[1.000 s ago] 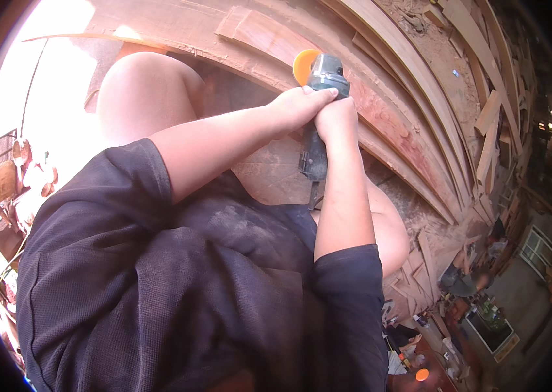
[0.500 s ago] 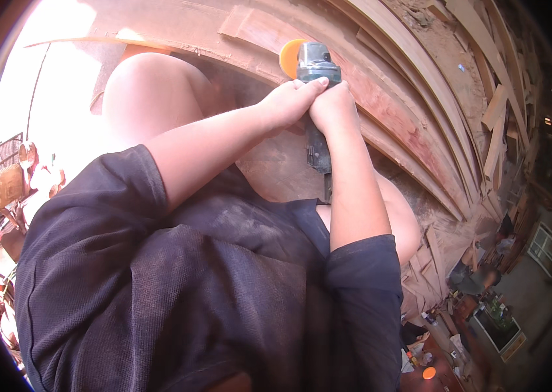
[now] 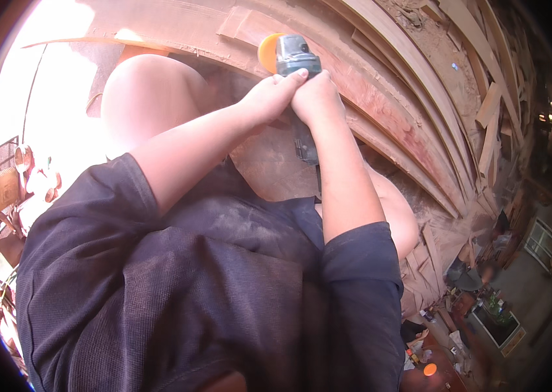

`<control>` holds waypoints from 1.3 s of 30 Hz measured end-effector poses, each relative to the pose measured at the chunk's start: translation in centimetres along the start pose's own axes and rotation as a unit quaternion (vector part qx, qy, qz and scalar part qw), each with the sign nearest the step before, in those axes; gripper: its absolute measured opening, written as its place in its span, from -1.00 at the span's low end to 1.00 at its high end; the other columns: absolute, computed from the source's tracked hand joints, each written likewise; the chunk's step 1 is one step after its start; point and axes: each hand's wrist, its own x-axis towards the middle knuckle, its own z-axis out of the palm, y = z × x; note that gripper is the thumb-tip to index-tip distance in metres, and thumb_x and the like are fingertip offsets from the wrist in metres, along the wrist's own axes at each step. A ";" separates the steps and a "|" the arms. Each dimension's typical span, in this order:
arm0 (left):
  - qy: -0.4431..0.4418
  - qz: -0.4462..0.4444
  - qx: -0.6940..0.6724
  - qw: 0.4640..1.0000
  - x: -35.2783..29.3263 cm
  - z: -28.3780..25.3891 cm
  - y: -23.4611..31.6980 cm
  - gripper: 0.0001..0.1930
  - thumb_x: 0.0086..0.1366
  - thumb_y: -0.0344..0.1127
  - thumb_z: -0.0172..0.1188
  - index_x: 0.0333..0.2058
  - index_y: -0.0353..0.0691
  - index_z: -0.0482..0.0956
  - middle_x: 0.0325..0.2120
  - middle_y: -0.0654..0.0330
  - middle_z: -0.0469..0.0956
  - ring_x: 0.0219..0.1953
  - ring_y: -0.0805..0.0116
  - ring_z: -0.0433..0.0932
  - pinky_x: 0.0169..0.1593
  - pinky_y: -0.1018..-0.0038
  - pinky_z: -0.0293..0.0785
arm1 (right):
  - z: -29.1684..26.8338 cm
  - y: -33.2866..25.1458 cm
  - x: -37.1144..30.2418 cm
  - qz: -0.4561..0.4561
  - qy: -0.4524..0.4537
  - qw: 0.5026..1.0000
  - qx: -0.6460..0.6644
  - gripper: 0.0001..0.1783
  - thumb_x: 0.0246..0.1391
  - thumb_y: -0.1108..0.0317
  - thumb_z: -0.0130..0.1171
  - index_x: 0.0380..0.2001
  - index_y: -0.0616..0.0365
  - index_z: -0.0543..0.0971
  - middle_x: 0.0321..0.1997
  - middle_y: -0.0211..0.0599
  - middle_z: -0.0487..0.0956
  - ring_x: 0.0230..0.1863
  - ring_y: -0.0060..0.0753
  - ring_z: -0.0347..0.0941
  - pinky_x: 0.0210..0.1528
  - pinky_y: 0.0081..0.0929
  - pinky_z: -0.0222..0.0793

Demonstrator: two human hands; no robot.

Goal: The person uses a handheld electric sander to smooth the surface of a long wooden plank. They move the sander back and forth along the plank, occasionally repositioning it with their left hand.

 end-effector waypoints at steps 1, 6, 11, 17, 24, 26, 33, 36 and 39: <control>-0.018 -0.010 -0.003 1.000 0.4 0.8 -0.5 -0.31 0.53 0.34 0.03 0.17 -0.21 0.61 0.16 -0.03 0.61 0.17 -0.02 0.60 0.09 -0.02 0.67 | -0.3 1.1 -0.4 0.000 -0.010 1.000 0.014 -0.01 0.08 -0.32 0.41 0.20 0.44 0.51 0.19 0.33 0.65 0.26 0.20 0.62 0.28 -0.05 0.52; -0.029 -0.016 0.020 0.999 0.5 1.4 0.0 -0.31 0.52 0.30 0.05 0.22 -0.24 0.58 0.17 -0.08 0.60 0.20 0.00 0.58 0.11 0.01 0.65 | 0.2 1.5 -0.9 0.019 0.026 0.998 0.044 0.02 0.04 -0.36 0.44 0.14 0.48 0.53 0.16 0.33 0.67 0.24 0.20 0.63 0.28 -0.06 0.52; 0.025 0.017 -0.057 0.998 -1.3 -2.6 0.8 -0.23 0.51 0.33 0.06 0.39 -0.20 0.37 0.31 -0.12 0.46 0.29 -0.13 0.51 0.23 -0.22 0.53 | 0.5 -4.6 -1.3 0.000 -0.001 1.000 0.014 0.01 0.10 -0.34 0.38 0.22 0.44 0.49 0.24 0.27 0.63 0.30 0.16 0.60 0.33 -0.04 0.50; 0.031 0.049 -0.061 0.996 -1.6 -1.4 0.9 -0.22 0.51 0.34 0.05 0.29 -0.32 0.48 0.20 -0.09 0.57 0.22 -0.05 0.57 0.21 0.00 0.57 | 0.0 -4.0 -0.9 -0.011 -0.003 1.000 -0.016 -0.13 0.23 -0.21 0.26 0.27 0.39 0.47 0.28 0.30 0.61 0.33 0.17 0.57 0.37 -0.03 0.47; -0.047 -0.017 0.148 0.988 4.3 5.8 2.7 -0.22 0.48 0.26 0.11 0.27 -0.42 0.55 0.15 -0.13 0.64 0.16 0.08 0.62 0.24 0.22 0.49 | -2.8 5.5 -0.1 0.085 0.077 0.980 0.161 -0.41 0.23 -0.02 0.37 -0.08 0.44 0.74 -0.11 0.04 0.78 -0.08 -0.24 0.73 -0.07 -0.22 0.58; -0.037 -0.026 0.101 0.994 4.5 5.7 3.0 -0.22 0.47 0.25 0.15 0.28 -0.42 0.54 0.19 -0.12 0.62 0.21 0.09 0.58 0.30 0.26 0.43 | -2.3 4.6 0.3 0.089 0.080 0.977 0.175 -0.35 0.24 -0.05 0.35 -0.04 0.48 0.73 -0.06 0.06 0.78 -0.02 -0.21 0.73 -0.04 -0.20 0.58; 0.057 0.042 -0.044 0.997 0.6 -2.3 5.1 -0.13 0.43 0.39 0.14 0.36 -0.32 0.45 0.29 -0.10 0.49 0.30 -0.02 0.46 0.33 0.12 0.39 | -1.1 -5.5 2.8 0.002 0.025 0.998 0.050 -0.09 0.05 -0.33 0.42 0.08 0.41 0.68 0.12 0.26 0.71 0.22 0.11 0.66 0.25 -0.10 0.54; 0.097 0.077 -0.054 0.991 -0.6 -3.0 5.5 -0.13 0.45 0.40 0.09 0.35 -0.33 0.45 0.24 -0.07 0.51 0.22 -0.01 0.51 0.29 0.14 0.42 | -0.9 -7.4 3.3 -0.013 0.007 1.000 0.001 -0.05 0.11 -0.30 0.35 0.22 0.41 0.59 0.23 0.24 0.66 0.30 0.11 0.62 0.32 -0.10 0.51; 0.057 0.068 -0.040 0.995 1.3 -2.3 4.6 -0.17 0.49 0.39 0.04 0.31 -0.32 0.49 0.21 -0.07 0.54 0.19 0.00 0.55 0.26 0.15 0.45 | -1.1 -5.1 4.1 -0.029 0.028 0.999 0.026 -0.12 0.12 -0.29 0.35 0.10 0.43 0.67 0.14 0.29 0.69 0.24 0.15 0.65 0.27 -0.09 0.54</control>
